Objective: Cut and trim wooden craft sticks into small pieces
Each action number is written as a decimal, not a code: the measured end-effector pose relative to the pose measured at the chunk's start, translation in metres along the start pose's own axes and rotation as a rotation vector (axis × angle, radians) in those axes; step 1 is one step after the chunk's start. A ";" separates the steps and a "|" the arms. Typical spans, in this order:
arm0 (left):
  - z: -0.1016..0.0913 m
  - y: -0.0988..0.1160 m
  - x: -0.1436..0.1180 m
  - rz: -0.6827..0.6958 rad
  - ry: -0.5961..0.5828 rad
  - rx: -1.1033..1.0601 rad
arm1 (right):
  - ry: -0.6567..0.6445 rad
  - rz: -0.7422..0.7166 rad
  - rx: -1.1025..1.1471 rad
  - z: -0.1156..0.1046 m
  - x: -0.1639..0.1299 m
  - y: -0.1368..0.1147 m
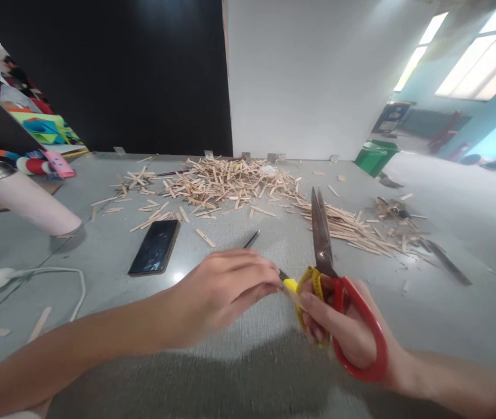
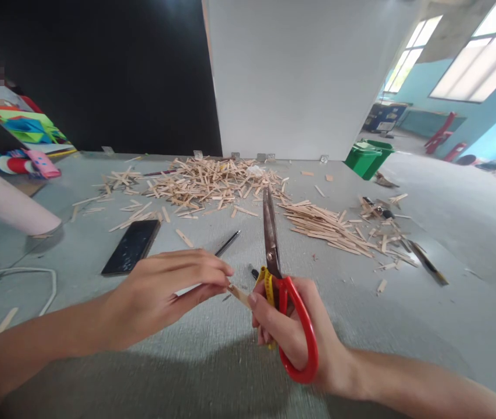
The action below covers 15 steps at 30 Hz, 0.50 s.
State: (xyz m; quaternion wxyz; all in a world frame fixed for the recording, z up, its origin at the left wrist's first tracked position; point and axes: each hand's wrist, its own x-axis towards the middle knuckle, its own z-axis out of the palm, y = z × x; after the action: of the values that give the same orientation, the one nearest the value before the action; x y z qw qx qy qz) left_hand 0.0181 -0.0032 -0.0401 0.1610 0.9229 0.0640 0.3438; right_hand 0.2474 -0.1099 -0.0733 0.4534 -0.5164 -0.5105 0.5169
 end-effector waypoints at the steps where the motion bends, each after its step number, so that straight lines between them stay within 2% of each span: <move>1: 0.001 0.001 0.000 -0.021 -0.013 0.014 | -0.002 0.000 -0.008 0.000 0.000 0.000; 5: 0.004 0.007 -0.001 -0.070 -0.111 0.121 | -0.011 0.000 -0.037 0.000 -0.001 0.002; 8: 0.009 0.009 -0.002 -0.149 -0.149 0.107 | -0.014 -0.017 -0.068 0.000 -0.001 0.003; 12: 0.012 0.006 -0.002 -0.415 -0.079 -0.070 | 0.009 -0.013 -0.054 -0.001 0.000 0.004; 15: 0.008 0.003 0.001 -0.608 0.036 -0.246 | 0.027 -0.007 -0.054 -0.002 0.001 0.005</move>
State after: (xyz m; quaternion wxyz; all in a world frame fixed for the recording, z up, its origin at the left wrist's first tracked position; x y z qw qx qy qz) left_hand 0.0240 -0.0078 -0.0440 0.3653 0.8291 0.2972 0.3014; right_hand 0.2497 -0.1088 -0.0778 0.4479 -0.5334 -0.5200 0.4945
